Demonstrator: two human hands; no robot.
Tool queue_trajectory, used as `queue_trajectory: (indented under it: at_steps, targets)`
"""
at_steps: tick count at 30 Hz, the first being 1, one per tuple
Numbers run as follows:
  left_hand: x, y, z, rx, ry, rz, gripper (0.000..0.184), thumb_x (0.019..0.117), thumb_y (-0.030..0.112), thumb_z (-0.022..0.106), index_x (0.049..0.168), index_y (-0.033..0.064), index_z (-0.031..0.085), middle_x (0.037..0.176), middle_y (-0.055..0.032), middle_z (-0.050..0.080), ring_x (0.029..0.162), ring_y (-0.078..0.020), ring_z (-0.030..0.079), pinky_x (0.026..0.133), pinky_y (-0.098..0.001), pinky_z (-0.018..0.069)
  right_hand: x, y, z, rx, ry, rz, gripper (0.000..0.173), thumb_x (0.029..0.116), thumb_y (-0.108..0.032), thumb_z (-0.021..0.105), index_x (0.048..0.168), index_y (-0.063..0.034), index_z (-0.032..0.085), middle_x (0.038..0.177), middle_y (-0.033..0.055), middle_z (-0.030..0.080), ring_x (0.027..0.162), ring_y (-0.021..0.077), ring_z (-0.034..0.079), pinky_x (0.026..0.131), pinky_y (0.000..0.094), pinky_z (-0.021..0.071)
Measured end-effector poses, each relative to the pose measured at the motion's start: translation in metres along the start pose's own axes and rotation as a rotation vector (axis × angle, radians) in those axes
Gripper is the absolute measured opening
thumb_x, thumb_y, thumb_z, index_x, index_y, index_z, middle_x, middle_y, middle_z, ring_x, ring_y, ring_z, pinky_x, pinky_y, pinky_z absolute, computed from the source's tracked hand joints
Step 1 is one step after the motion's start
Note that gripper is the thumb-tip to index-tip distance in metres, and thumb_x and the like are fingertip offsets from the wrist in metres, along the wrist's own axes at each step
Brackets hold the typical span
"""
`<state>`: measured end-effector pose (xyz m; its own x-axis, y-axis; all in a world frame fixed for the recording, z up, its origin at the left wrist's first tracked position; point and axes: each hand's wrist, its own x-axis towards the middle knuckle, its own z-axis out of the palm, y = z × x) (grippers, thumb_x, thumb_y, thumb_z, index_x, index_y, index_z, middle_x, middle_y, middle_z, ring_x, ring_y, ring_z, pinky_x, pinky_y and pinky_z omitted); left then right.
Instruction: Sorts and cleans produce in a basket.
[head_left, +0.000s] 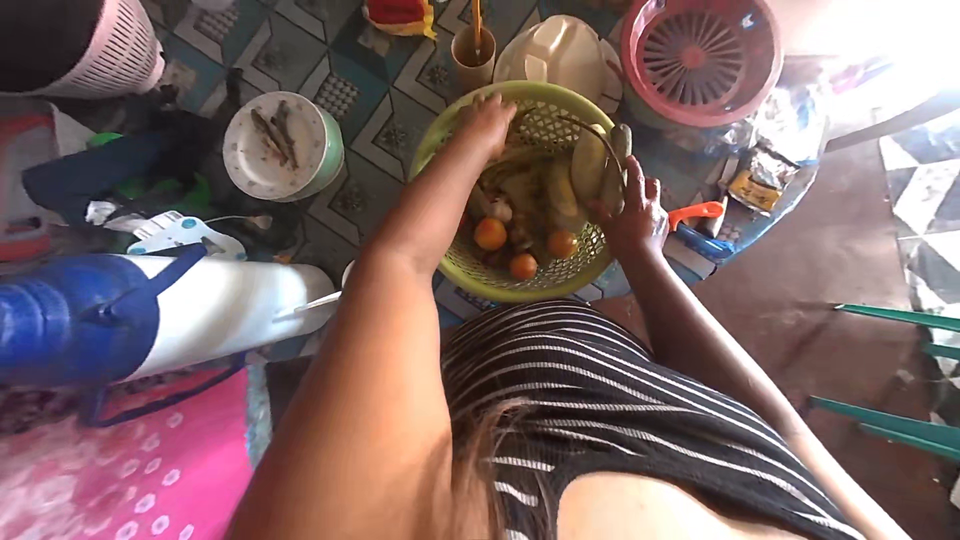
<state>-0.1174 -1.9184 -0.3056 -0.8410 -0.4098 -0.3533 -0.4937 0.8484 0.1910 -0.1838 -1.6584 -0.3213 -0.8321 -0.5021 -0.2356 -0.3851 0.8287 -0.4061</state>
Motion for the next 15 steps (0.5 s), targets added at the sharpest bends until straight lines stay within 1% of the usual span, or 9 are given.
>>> queue_trajectory:
  at_steps: [2,4,6,8,10,11,12,14,15]
  targets:
    - [-0.004,0.001,0.02,-0.012,0.096,0.04,0.075,0.085,0.002,0.077,0.153,0.0092,0.047,0.155,-0.0269,0.042,0.143,-0.0511,0.038,0.109,-0.0686,0.0351,0.0,0.001,-0.001,-0.009,-0.002,0.002,0.081,0.0947,-0.038,0.074,0.162,-0.0247,0.031,0.149,0.0289,0.046,0.108,0.0518,0.063,0.085,0.0679,0.0503]
    - [-0.025,0.007,0.03,-0.071,0.096,0.13,0.055,0.0897,-0.003,0.066,0.143,0.0039,0.056,0.144,-0.0262,0.053,0.137,-0.0472,0.047,0.109,-0.0625,0.0403,-0.001,0.002,-0.001,-0.006,-0.004,-0.004,0.081,0.0944,-0.038,0.074,0.162,-0.0228,0.032,0.15,0.0291,0.046,0.106,0.0519,0.064,0.084,0.0678,0.0504]
    - [-0.047,0.003,0.033,-0.078,-0.149,0.243,0.049,0.0875,0.0,0.071,0.136,0.003,0.063,0.135,-0.0247,0.06,0.13,-0.0443,0.055,0.107,-0.0618,0.0437,-0.001,0.003,0.0,-0.002,-0.012,-0.012,0.081,0.0939,-0.038,0.074,0.162,-0.0235,0.032,0.149,0.0284,0.047,0.106,0.0508,0.065,0.084,0.067,0.0509]
    - [-0.054,-0.015,0.042,0.051,-0.371,0.325,0.057,0.0856,-0.002,0.072,0.14,0.0102,0.062,0.143,-0.0178,0.059,0.136,-0.0409,0.052,0.112,-0.0635,0.0391,0.0,0.0,-0.003,0.006,-0.032,-0.001,0.082,0.0941,-0.039,0.074,0.162,-0.0234,0.031,0.149,0.0279,0.047,0.108,0.0509,0.064,0.085,0.0671,0.0507]
    - [-0.056,-0.033,0.048,0.206,-0.483,0.347,0.082,0.0824,-0.005,0.075,0.156,0.0172,0.045,0.164,-0.0099,0.039,0.15,-0.0385,0.035,0.119,-0.0642,0.0259,0.0,-0.003,-0.004,0.008,-0.046,0.012,0.083,0.0942,-0.039,0.074,0.163,-0.0226,0.03,0.149,0.0284,0.046,0.109,0.0513,0.064,0.086,0.0677,0.0504]
    - [-0.056,-0.04,0.05,0.25,-0.461,0.371,0.087,0.0813,-0.003,0.077,0.158,0.0183,0.042,0.165,-0.0107,0.036,0.151,-0.0388,0.033,0.119,-0.0629,0.0258,0.0,-0.004,-0.004,0.005,-0.045,0.014,0.083,0.0943,-0.04,0.074,0.163,-0.0229,0.03,0.149,0.0282,0.046,0.109,0.0513,0.063,0.086,0.0676,0.0503]
    - [-0.056,-0.047,0.054,0.247,-0.4,0.403,0.085,0.0793,-0.004,0.078,0.155,0.0173,0.046,0.162,-0.0138,0.04,0.149,-0.0396,0.037,0.119,-0.0617,0.0285,0.0,-0.003,-0.003,0.003,-0.036,0.008,0.083,0.0944,-0.04,0.074,0.163,-0.0226,0.03,0.149,0.0283,0.046,0.11,0.0513,0.063,0.087,0.0672,0.0503]
    - [-0.055,-0.058,0.059,0.166,-0.239,0.471,0.068,0.0753,-0.008,0.078,0.138,0.0122,0.065,0.143,-0.0173,0.059,0.135,-0.0406,0.054,0.111,-0.0618,0.039,0.0,-0.001,-0.002,-0.009,-0.012,-0.016,0.083,0.0943,-0.04,0.074,0.163,-0.0215,0.031,0.148,0.029,0.047,0.108,0.0512,0.064,0.086,0.0667,0.0508]
    - [-0.054,-0.061,0.058,0.141,-0.206,0.483,0.06,0.0753,-0.011,0.077,0.132,0.0101,0.069,0.136,-0.0176,0.064,0.131,-0.0405,0.057,0.109,-0.0621,0.0405,0.0,-0.001,-0.001,-0.011,-0.01,-0.02,0.083,0.0945,-0.04,0.073,0.163,-0.0212,0.03,0.149,0.0285,0.047,0.108,0.0511,0.064,0.086,0.0666,0.0506]
